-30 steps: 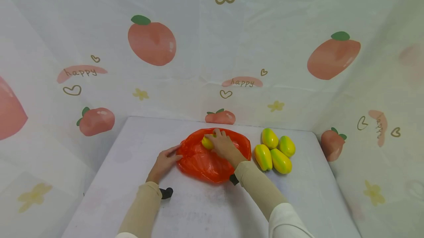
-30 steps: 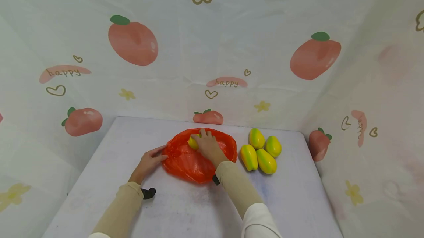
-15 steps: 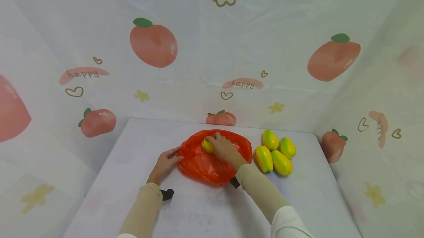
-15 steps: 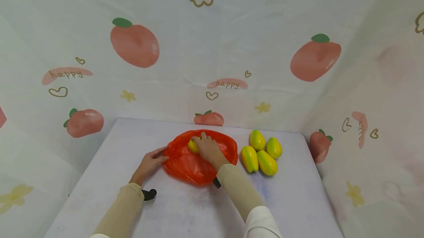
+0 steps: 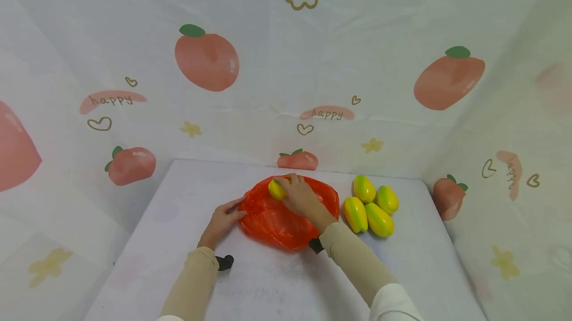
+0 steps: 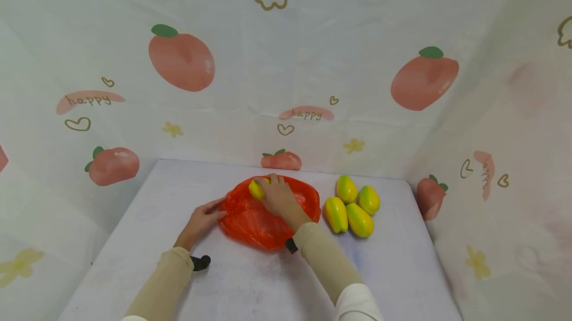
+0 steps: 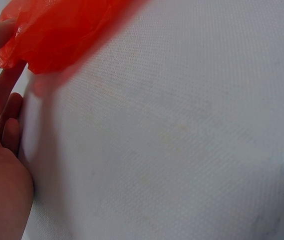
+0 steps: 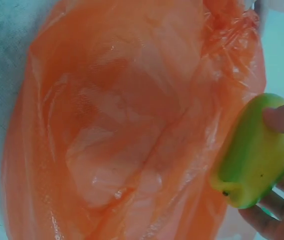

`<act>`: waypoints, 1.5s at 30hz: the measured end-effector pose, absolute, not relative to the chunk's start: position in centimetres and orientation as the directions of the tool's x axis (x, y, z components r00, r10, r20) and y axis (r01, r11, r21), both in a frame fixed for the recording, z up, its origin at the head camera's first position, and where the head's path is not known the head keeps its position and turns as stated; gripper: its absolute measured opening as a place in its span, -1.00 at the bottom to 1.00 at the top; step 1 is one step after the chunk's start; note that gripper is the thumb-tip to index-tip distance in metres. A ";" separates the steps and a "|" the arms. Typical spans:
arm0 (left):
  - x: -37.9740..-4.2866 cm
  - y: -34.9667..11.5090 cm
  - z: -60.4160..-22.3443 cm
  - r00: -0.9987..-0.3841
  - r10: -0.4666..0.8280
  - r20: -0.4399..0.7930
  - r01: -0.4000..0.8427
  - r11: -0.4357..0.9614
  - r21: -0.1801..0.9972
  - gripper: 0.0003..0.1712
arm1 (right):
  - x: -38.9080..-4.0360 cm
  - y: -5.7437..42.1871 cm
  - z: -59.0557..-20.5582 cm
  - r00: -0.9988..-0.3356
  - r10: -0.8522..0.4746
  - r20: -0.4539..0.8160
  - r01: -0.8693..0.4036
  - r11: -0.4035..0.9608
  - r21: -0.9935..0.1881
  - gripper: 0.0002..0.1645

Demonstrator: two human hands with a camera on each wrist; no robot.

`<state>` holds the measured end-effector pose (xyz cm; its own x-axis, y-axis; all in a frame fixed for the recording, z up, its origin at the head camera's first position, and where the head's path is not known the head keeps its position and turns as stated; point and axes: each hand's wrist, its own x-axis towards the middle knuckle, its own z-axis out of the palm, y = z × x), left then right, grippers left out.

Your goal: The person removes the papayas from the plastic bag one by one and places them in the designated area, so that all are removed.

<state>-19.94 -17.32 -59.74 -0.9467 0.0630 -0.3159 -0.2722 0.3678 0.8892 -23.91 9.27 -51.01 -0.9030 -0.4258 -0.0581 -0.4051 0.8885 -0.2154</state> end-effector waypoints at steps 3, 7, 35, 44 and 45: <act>-20.0 -17.3 -59.6 -0.947 0.065 -0.314 -0.269 0.371 0.889 -0.38 | -23.7 9.3 -50.8 -0.898 -0.439 -0.033 -0.425 0.883 -0.201 -0.16; -20.0 -17.4 -59.5 -0.950 0.069 -0.306 -0.259 0.376 0.890 -0.38 | -23.3 9.4 -50.5 -0.899 -0.438 -0.013 -0.422 0.874 -0.242 -0.17; -20.0 -17.6 -60.2 -0.953 0.074 -0.295 -0.246 0.383 0.890 -0.39 | -21.2 13.3 -48.2 -0.974 -0.224 0.028 -0.204 0.817 -0.540 -0.02; -19.9 -17.4 -60.0 -0.953 0.079 -0.294 -0.247 0.366 0.897 -0.40 | -20.9 15.6 -48.4 -0.978 -0.194 0.080 -0.205 0.803 -0.560 0.01; -19.8 -17.4 -60.1 -0.953 0.078 -0.294 -0.247 0.362 0.899 -0.40 | -20.8 15.8 -48.5 -0.978 -0.190 0.087 -0.206 0.800 -0.563 0.01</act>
<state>-19.84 -17.40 -60.07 -0.9527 0.0783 -0.2937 -0.2473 0.3618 0.8988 -20.78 15.85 -48.45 -0.9779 -0.1900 0.0875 -0.2058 0.8001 -0.5634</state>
